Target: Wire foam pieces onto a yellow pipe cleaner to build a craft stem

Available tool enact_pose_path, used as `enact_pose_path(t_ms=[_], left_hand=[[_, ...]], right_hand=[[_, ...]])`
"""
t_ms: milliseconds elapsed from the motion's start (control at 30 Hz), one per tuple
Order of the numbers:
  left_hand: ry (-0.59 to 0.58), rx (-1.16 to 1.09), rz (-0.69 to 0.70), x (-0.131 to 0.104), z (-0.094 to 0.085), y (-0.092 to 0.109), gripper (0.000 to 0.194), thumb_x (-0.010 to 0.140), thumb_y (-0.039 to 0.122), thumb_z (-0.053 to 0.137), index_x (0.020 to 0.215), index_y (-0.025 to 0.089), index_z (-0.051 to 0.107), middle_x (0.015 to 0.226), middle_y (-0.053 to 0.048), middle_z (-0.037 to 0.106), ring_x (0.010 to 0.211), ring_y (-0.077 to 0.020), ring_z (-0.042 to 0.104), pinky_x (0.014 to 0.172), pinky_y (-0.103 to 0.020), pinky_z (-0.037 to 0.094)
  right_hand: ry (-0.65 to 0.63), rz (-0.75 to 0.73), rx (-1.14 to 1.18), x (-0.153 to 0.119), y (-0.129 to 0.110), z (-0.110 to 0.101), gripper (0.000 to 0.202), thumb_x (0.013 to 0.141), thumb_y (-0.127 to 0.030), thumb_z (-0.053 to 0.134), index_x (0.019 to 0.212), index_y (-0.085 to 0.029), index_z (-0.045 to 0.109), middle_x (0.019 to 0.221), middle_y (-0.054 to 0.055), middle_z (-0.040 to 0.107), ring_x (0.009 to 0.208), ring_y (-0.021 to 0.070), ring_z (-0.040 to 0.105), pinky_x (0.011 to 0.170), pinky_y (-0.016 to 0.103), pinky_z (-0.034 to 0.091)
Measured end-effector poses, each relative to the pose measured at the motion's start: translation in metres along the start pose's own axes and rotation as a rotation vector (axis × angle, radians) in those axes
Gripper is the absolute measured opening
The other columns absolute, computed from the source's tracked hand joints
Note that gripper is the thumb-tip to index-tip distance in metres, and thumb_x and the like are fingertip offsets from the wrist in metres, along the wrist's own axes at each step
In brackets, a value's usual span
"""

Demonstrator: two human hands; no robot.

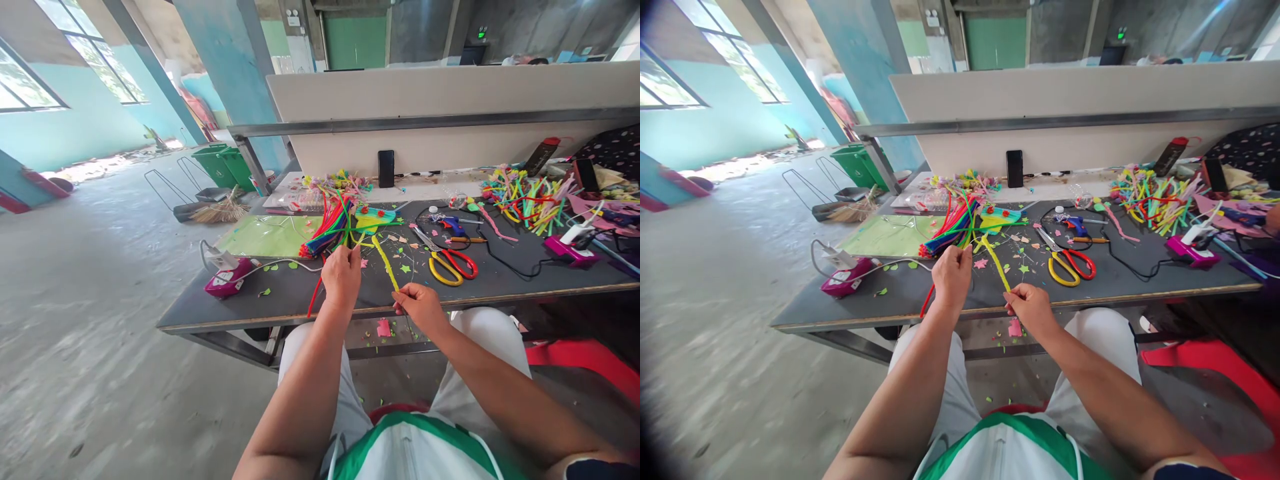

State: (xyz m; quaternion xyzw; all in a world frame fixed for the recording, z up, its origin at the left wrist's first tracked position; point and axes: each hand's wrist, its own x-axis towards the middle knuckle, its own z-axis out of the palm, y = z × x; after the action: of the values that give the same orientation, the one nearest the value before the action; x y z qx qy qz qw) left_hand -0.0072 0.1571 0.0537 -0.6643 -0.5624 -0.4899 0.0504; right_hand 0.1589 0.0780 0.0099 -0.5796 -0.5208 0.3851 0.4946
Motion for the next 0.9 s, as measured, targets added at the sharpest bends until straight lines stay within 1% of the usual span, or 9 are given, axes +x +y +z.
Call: enact_pose_path(t_ms=[67,167,267,333,433,500,567,733,900], left_hand=[[-0.044,-0.038,-0.002,0.001,-0.004,0.000,0.027,0.087,0.038,0.051,0.067,0.019,0.053,0.060,0.000,0.055,0.061,-0.0149,0.052,0.058,-0.025,0.034],[-0.065,-0.182,0.043,0.010,-0.016,0.002,0.014,0.085,0.029,0.053,0.093,0.019,0.058,0.086,-0.005,0.065,0.074,-0.0155,0.058,0.068,-0.026,0.041],[-0.112,-0.279,0.163,0.026,-0.031,0.011,0.027,0.085,0.023,0.052,0.111,0.019,0.057,0.106,-0.008,0.065,0.092,-0.0173,0.060,0.080,-0.027,0.044],[-0.196,-0.273,0.255,0.036,-0.037,0.019,0.025,0.086,0.025,0.051,0.108,0.019,0.060,0.103,-0.008,0.067,0.093,-0.0181,0.061,0.081,-0.027,0.044],[-0.305,-0.201,0.333,0.048,-0.038,0.032,0.019,0.088,0.026,0.048,0.090,0.019,0.066,0.085,-0.006,0.069,0.081,-0.0182,0.062,0.072,-0.026,0.044],[-0.337,-0.150,0.347,0.051,-0.035,0.036,0.021,0.088,0.025,0.047,0.079,0.019,0.066,0.074,-0.005,0.067,0.072,-0.0177,0.061,0.066,-0.026,0.043],[-0.339,-0.119,0.361,0.053,-0.030,0.037,0.022,0.088,0.023,0.047,0.075,0.020,0.064,0.072,-0.004,0.066,0.070,-0.0175,0.060,0.065,-0.026,0.042],[-0.323,-0.072,0.377,0.052,-0.022,0.031,0.021,0.088,0.020,0.047,0.076,0.020,0.064,0.074,-0.006,0.066,0.076,-0.0198,0.061,0.070,-0.027,0.044],[-0.400,-0.201,0.401,0.058,-0.022,0.034,0.016,0.086,0.022,0.052,0.092,0.023,0.067,0.092,-0.005,0.070,0.087,-0.0201,0.063,0.077,-0.028,0.046]], right_hand=[[-0.002,0.002,0.004,0.000,0.001,0.000,0.025,0.074,-0.043,0.062,0.062,-0.021,0.061,0.055,0.001,0.065,0.049,0.0167,0.062,0.050,0.027,0.050],[-0.008,0.005,0.018,0.000,0.003,0.001,0.025,0.074,-0.044,0.063,0.063,-0.021,0.061,0.055,0.001,0.065,0.048,0.0162,0.060,0.049,0.027,0.049],[-0.009,-0.003,0.013,0.001,0.005,0.003,0.025,0.074,-0.043,0.063,0.063,-0.021,0.061,0.054,0.001,0.064,0.046,0.0162,0.060,0.048,0.027,0.048],[0.001,-0.031,-0.022,0.001,0.005,0.004,0.025,0.074,-0.043,0.062,0.063,-0.021,0.061,0.054,0.001,0.064,0.046,0.0163,0.060,0.047,0.026,0.048],[0.011,-0.083,-0.078,0.001,0.005,0.004,0.025,0.076,-0.043,0.061,0.063,-0.022,0.061,0.054,0.001,0.065,0.047,0.0163,0.060,0.049,0.026,0.047],[0.006,-0.095,-0.101,0.001,0.004,0.004,0.025,0.077,-0.042,0.060,0.063,-0.022,0.061,0.054,0.001,0.065,0.047,0.0164,0.061,0.050,0.026,0.047],[0.000,-0.094,-0.111,0.001,0.003,0.003,0.025,0.077,-0.042,0.060,0.063,-0.022,0.061,0.055,0.001,0.065,0.048,0.0166,0.061,0.050,0.026,0.047],[-0.017,-0.074,-0.080,0.003,0.006,0.003,0.024,0.077,-0.041,0.060,0.063,-0.022,0.061,0.054,0.001,0.065,0.047,0.0169,0.061,0.048,0.026,0.048],[-0.021,-0.062,-0.061,0.002,0.006,0.003,0.024,0.075,-0.042,0.062,0.062,-0.022,0.061,0.054,0.001,0.065,0.046,0.0166,0.060,0.049,0.027,0.048]])
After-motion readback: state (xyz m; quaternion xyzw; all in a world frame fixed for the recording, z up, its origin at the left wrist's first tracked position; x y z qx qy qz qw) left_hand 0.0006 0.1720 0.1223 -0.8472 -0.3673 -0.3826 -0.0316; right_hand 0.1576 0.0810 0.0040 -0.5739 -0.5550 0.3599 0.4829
